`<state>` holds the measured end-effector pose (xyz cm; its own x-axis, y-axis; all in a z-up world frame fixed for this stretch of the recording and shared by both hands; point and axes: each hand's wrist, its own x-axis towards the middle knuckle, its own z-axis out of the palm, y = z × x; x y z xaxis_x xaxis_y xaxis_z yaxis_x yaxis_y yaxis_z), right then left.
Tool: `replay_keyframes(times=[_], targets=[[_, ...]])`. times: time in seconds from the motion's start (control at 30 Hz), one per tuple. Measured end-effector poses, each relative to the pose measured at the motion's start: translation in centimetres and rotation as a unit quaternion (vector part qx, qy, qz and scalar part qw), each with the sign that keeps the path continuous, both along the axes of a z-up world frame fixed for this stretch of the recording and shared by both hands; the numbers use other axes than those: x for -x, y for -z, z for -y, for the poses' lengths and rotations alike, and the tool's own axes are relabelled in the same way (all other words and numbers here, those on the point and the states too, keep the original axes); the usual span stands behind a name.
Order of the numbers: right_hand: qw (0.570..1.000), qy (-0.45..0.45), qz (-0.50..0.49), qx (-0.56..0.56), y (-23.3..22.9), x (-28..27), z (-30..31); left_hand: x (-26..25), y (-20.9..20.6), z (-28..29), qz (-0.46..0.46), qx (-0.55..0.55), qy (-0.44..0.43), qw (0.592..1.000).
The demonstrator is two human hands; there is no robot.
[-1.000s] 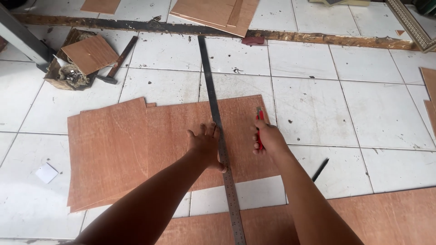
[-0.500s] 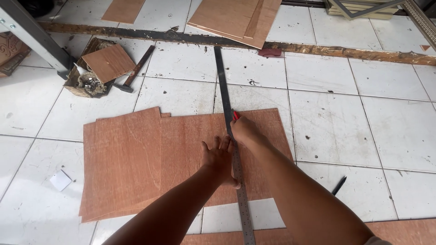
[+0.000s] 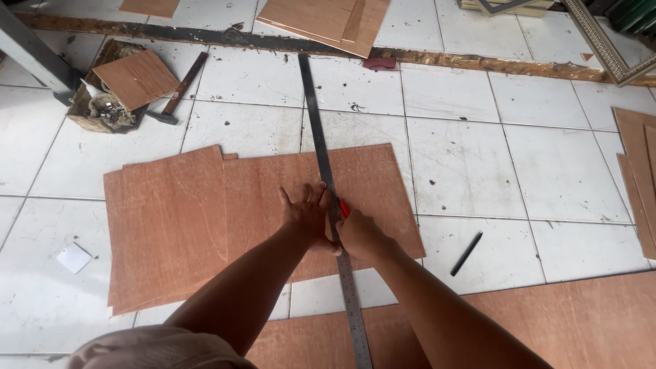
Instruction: Measuring, marking, cutting, and sanding plywood boards on the floor.
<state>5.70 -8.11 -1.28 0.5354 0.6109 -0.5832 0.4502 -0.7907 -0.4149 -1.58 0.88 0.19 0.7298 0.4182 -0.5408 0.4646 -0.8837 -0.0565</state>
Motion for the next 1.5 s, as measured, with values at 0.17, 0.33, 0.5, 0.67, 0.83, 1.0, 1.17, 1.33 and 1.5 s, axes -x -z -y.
replay_keyframes(times=[0.17, 0.33, 0.5, 0.67, 0.83, 1.0, 1.17, 1.33, 1.5], targets=[[0.997, 0.040, -0.072, 0.009, -2.8, 4.5, 7.3, -0.4, 2.0, 0.3, 0.007, -0.028, 0.037, 0.999], [0.993, 0.036, -0.091, 0.060, -2.8, 6.4, 10.5, -1.2, 1.9, 0.2, -0.005, -0.052, 0.048, 0.997], [0.990, -0.027, -0.086, 0.112, -2.2, 6.4, 13.7, -1.2, 2.7, 0.0, 0.015, -0.054, 0.044, 0.997], [0.994, 0.099, -0.047, -0.007, -2.6, 2.7, 9.8, -0.5, 2.2, 0.0, 0.029, -0.046, 0.033, 0.998], [0.988, 0.107, -0.027, -0.107, 0.1, -3.7, 0.4, 0.0, -1.3, 0.6, -0.010, 0.008, 0.009, 1.000], [0.994, 0.063, 0.014, -0.085, -1.4, -5.6, -7.8, 0.0, -1.8, 0.2, -0.023, 0.047, 0.009, 0.999], [0.999, 0.029, 0.037, -0.025, -1.4, -4.3, -8.0, 0.0, -1.2, -0.4, 0.001, 0.057, 0.002, 0.998], [1.000, 0.018, 0.021, 0.010, -1.8, -0.5, -0.4, -0.1, -0.8, 0.1, 0.007, 0.035, 0.015, 0.999], [0.998, -0.007, -0.055, 0.033, -0.1, 4.0, 8.9, -0.4, -0.6, 0.3, -0.017, -0.012, 0.019, 1.000]])
